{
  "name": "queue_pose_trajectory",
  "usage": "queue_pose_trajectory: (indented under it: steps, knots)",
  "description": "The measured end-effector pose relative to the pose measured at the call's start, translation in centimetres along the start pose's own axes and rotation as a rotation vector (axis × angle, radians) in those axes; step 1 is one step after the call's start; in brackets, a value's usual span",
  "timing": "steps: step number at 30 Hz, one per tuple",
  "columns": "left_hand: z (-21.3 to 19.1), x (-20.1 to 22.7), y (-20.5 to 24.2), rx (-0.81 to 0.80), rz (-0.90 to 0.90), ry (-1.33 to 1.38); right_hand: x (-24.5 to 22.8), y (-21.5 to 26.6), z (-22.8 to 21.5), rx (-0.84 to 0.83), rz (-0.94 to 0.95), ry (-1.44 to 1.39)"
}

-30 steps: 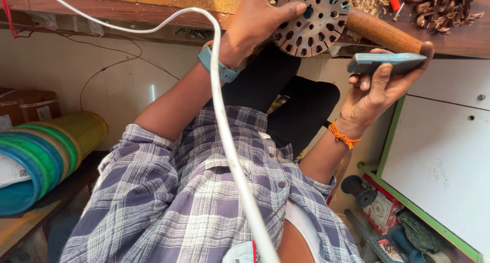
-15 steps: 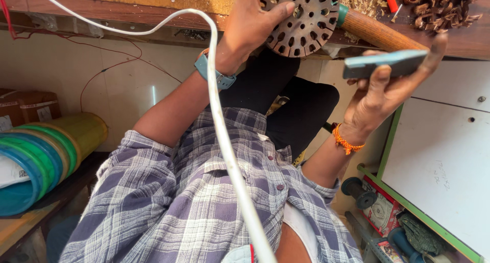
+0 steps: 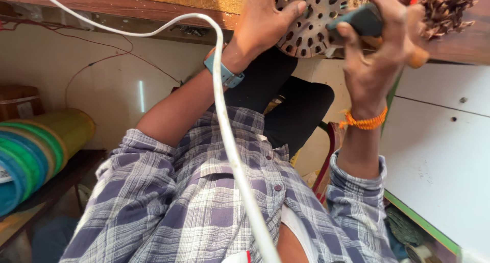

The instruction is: The person holds a circular wooden object with multiple holes and uses a chisel and hammer to carve and shape its edges. They repeatedly strike the chisel against the wood, remove shavings, and inspect the object while working at a cluttered workbench.

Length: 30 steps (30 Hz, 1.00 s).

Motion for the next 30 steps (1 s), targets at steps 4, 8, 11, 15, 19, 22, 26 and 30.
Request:
queue_pose_trajectory:
  steps: [4, 8, 11, 15, 19, 22, 26, 30]
  knots:
    - [1.2, -0.6, 0.3, -0.072, -0.083, 0.063, -0.2, 0.1, -3.2, 0.201, 0.073, -0.140]
    - [1.4, -0.4, 0.0, -0.097, -0.105, 0.123, 1.1, 0.7, -1.5, 0.118, -0.019, 0.054]
    - [1.6, -0.5, 0.5, -0.105, -0.135, 0.138, 2.2, 1.3, -1.0, -0.048, -0.029, 0.208]
    - [1.2, -0.3, 0.7, -0.064, -0.080, 0.165, 2.2, 0.5, -2.2, 0.164, 0.022, -0.056]
    - [1.2, -0.2, 0.5, -0.110, -0.180, 0.092, 0.9, -0.4, -0.5, 0.060, -0.068, -0.050]
    - [1.4, 0.1, 0.6, -0.151, -0.221, 0.048, 1.0, -0.3, -0.6, -0.116, -0.016, 0.103]
    - [0.7, 0.4, 0.5, -0.080, -0.119, 0.107, 2.1, 0.6, -3.2, 0.153, 0.081, -0.026]
    - [1.2, 0.0, 0.7, -0.169, -0.281, 0.073, 3.9, 1.6, -2.4, -0.053, 0.209, 0.154]
Point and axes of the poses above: each hand's wrist, its own y-axis away from the middle knuckle, its own z-axis out of the palm, x = y × z, the point moved 4 cm from there along -y, towards the middle knuckle, and after that the axes turned 6 degrees about x, right-handed, at the moved point
